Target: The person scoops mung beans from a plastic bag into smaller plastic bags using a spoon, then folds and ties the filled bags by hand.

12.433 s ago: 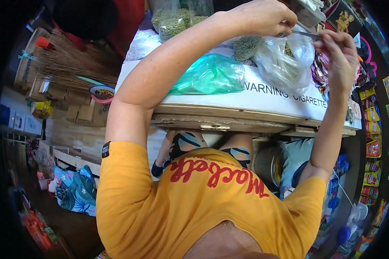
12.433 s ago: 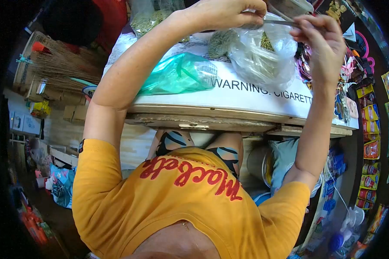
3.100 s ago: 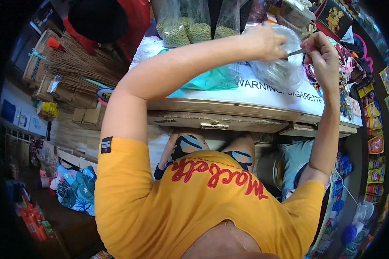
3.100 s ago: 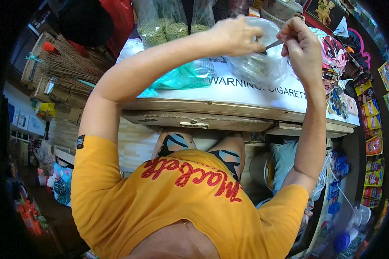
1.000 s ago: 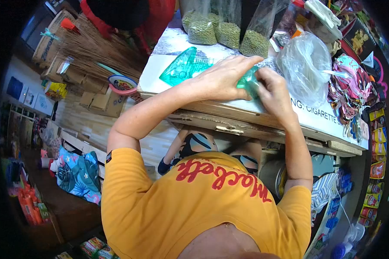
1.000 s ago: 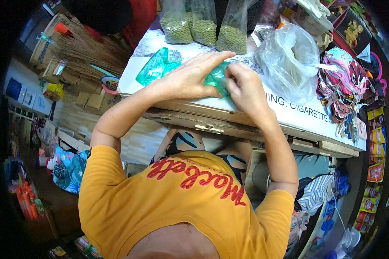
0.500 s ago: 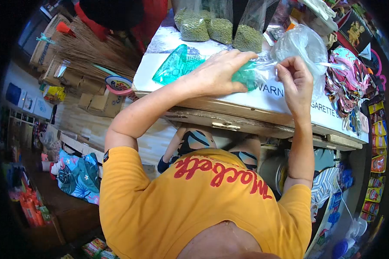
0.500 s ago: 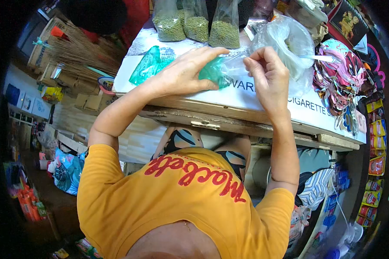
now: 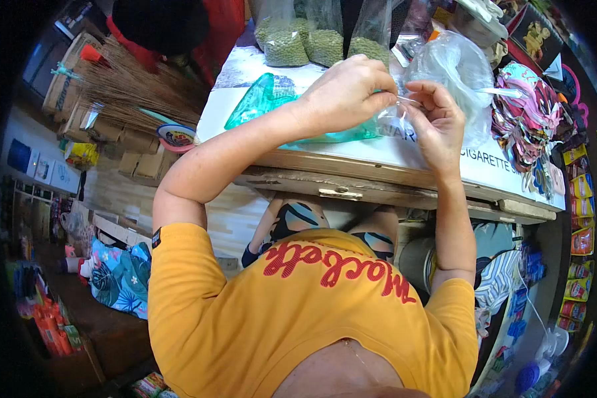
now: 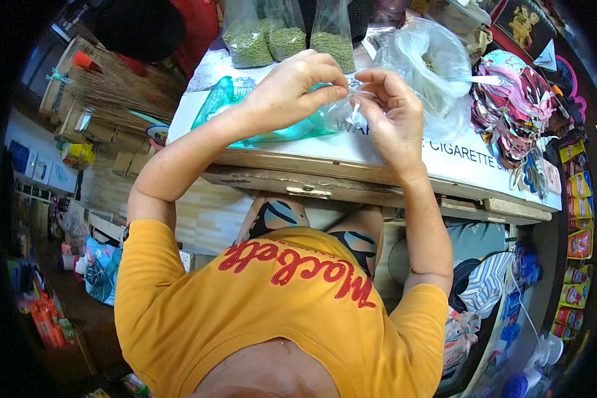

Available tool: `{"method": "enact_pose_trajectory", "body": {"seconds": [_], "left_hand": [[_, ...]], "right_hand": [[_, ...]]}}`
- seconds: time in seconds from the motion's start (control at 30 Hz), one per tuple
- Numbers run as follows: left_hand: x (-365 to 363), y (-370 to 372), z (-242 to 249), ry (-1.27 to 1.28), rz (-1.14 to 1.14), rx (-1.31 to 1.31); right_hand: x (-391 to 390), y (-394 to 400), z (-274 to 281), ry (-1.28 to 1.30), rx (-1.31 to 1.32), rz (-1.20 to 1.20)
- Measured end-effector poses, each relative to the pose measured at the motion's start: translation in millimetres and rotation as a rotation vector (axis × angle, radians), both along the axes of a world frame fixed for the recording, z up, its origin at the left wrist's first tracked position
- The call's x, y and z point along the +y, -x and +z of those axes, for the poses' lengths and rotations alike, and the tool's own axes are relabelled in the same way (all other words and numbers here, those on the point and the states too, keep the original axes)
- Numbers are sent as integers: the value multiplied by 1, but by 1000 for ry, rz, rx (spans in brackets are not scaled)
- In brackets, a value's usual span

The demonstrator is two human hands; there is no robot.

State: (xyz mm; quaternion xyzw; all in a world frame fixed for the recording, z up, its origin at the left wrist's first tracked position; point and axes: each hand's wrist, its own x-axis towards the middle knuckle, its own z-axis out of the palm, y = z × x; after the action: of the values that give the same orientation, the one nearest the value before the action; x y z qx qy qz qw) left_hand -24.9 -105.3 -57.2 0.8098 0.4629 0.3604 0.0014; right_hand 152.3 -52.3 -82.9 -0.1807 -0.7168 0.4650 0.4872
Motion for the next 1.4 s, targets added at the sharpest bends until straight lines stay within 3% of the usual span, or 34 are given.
{"method": "enact_pose_trajectory", "body": {"seconds": [0.23, 0.33, 0.43, 0.53, 0.63, 0.7, 0.73, 0.83, 0.93, 0.97, 1.13, 1.2, 1.4], "left_hand": [[2, -2, 4, 34, -42, -185], [1, -2, 7, -199, -15, -84], [1, -4, 7, -173, -69, -86], [2, -5, 7, 20, -136, -302], [2, -1, 12, 267, -245, -610], [1, 0, 13, 271, -231, -614], [1, -1, 14, 274, -226, -616], [-5, -10, 17, 170, -239, -695], [-16, -14, 34, -78, 13, -223], [-24, -16, 41, -170, 21, -186], [-9, -6, 51, -242, -34, -238], [-12, -7, 69, -222, -94, -315], [-7, 23, 115, -870, -91, -113]], "right_hand": [[-2, -3, 1, -24, 38, -87], [0, -7, -3, -139, 79, -211], [-9, -4, 6, -398, -47, -274], [-11, 4, -3, -285, -213, -205], [-2, 6, -12, -187, -96, -126], [3, 8, -9, -252, -39, -117], [2, 9, -6, -160, -8, -72], [-2, 17, -2, 42, 88, 33], [1, 25, -5, 69, 160, 63], [-2, 27, 0, 58, 166, 53], [-2, 48, 3, 43, 153, 125], [5, 49, -9, 53, -24, 205], [2, 42, -8, -52, -340, 151]]}}
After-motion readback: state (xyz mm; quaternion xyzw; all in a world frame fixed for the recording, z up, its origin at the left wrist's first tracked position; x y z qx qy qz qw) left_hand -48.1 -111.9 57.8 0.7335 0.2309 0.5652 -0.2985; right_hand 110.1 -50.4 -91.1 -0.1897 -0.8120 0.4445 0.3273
